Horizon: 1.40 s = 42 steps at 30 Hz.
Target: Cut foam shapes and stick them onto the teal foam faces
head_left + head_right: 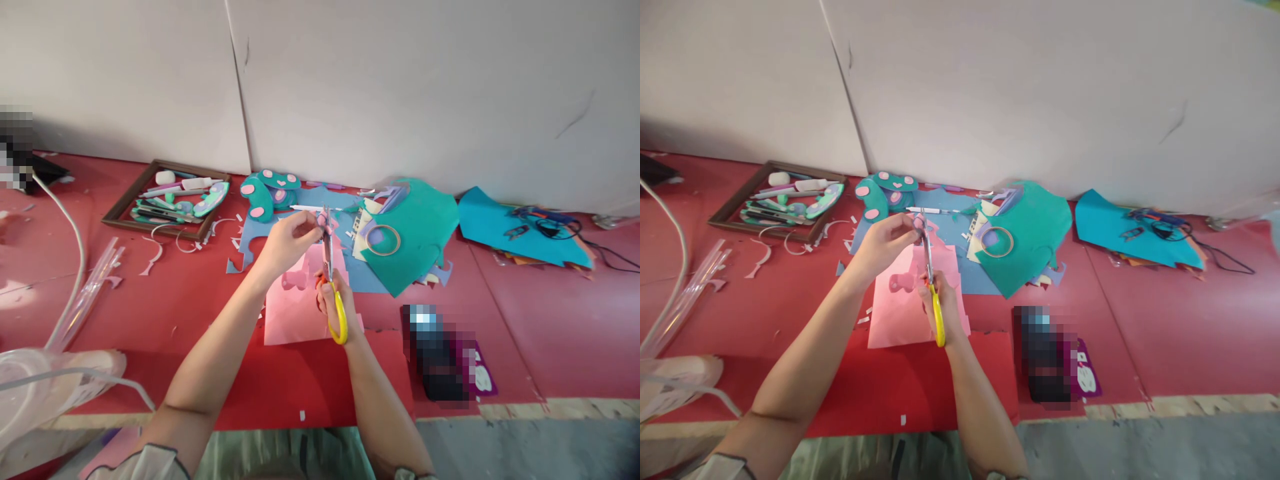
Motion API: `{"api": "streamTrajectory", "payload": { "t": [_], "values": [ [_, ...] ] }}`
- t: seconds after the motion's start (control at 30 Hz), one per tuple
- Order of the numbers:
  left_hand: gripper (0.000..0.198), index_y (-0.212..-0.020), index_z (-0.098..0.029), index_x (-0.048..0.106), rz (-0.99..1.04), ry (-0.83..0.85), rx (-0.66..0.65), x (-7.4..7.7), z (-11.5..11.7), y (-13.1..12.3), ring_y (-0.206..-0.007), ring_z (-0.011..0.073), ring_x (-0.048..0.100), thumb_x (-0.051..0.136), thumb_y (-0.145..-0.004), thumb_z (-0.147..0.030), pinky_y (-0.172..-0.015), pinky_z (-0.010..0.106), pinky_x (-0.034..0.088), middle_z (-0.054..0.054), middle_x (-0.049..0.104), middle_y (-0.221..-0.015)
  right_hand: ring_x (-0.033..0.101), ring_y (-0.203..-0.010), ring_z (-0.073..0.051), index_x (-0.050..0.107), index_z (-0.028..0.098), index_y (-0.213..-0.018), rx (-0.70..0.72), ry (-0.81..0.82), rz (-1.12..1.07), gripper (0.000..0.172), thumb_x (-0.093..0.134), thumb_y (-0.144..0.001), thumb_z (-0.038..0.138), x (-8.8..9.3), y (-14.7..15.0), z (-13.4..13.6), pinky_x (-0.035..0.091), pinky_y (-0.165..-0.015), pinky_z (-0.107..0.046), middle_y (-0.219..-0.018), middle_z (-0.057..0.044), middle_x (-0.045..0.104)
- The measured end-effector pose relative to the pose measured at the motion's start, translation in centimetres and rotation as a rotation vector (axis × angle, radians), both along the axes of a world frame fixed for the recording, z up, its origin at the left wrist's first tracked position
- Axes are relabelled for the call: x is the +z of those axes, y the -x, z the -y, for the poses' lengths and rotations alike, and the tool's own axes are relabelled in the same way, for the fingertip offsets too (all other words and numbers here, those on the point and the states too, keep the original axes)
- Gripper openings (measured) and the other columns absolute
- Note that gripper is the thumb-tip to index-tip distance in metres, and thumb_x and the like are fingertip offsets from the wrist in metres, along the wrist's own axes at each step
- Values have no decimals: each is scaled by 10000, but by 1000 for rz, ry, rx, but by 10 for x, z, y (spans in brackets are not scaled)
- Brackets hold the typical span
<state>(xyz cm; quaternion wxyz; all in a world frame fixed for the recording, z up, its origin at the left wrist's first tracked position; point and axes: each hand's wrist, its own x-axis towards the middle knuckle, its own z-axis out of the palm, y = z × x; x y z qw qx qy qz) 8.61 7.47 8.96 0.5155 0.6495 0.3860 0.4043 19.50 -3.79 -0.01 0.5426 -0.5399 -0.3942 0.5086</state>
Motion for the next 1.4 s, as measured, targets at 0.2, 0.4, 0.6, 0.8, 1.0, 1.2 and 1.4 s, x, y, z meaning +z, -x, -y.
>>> {"api": "streamTrajectory", "payload": {
  "t": [0.2, 0.4, 0.6, 0.8, 1.0, 1.2, 1.4],
  "values": [
    [81, -695, -185, 590, 7, 0, -5, 0, 0, 0, -821, 144, 637, 570, -749, -242, -823, 294, 524, 20, 677, -843, 322, -404, -57, 546, 232, -967, 1, 11, 12, 295, 560, -840, 498, 4, 0, 0, 217, -394, -180, -554, 86, 383],
    [69, -725, -183, 614, 26, 14, 3, 3, 2, -1, -833, 144, 651, 576, -748, -235, -850, 301, 531, 24, 683, -859, 341, -399, -59, 551, 223, -960, -3, 5, 18, 318, 548, -839, 518, 5, 0, 0, 223, -390, -178, -548, 83, 390],
    [77, -740, -181, 624, 28, 21, 6, 3, 2, -1, -837, 148, 658, 574, -755, -238, -851, 310, 533, 28, 690, -862, 331, -390, -56, 543, 229, -960, -6, 10, 14, 318, 539, -848, 527, 3, 0, 0, 229, -384, -176, -547, 89, 389],
    [90, -746, -172, 628, 32, 4, 5, 1, 0, -1, -836, 155, 660, 573, -758, -243, -845, 315, 533, 36, 692, -856, 323, -391, -51, 538, 220, -961, -13, 7, 20, 334, 548, -842, 533, 3, 1, -1, 226, -384, -172, -546, 91, 382],
    [90, -745, -171, 628, 39, 21, 3, 2, 0, 0, -836, 151, 662, 572, -762, -239, -853, 310, 531, 34, 696, -866, 316, -382, -50, 547, 215, -958, -10, 9, 26, 352, 527, -848, 549, 2, 1, -1, 228, -380, -171, -536, 93, 374],
    [91, -742, -171, 632, 38, 9, 3, 2, 0, 0, -836, 150, 661, 573, -764, -237, -840, 305, 532, 36, 694, -860, 335, -390, -54, 548, 224, -949, -6, 22, 26, 322, 540, -846, 529, 3, 1, -1, 240, -386, -169, -540, 93, 376],
    [89, -739, -168, 623, 30, 4, 4, 2, 1, 0, -821, 143, 656, 565, -765, -232, -828, 294, 529, 35, 692, -853, 338, -404, -58, 543, 224, -960, -7, 32, 9, 318, 547, -845, 520, 5, 1, 0, 235, -392, -170, -542, 92, 374]
  ]
}}
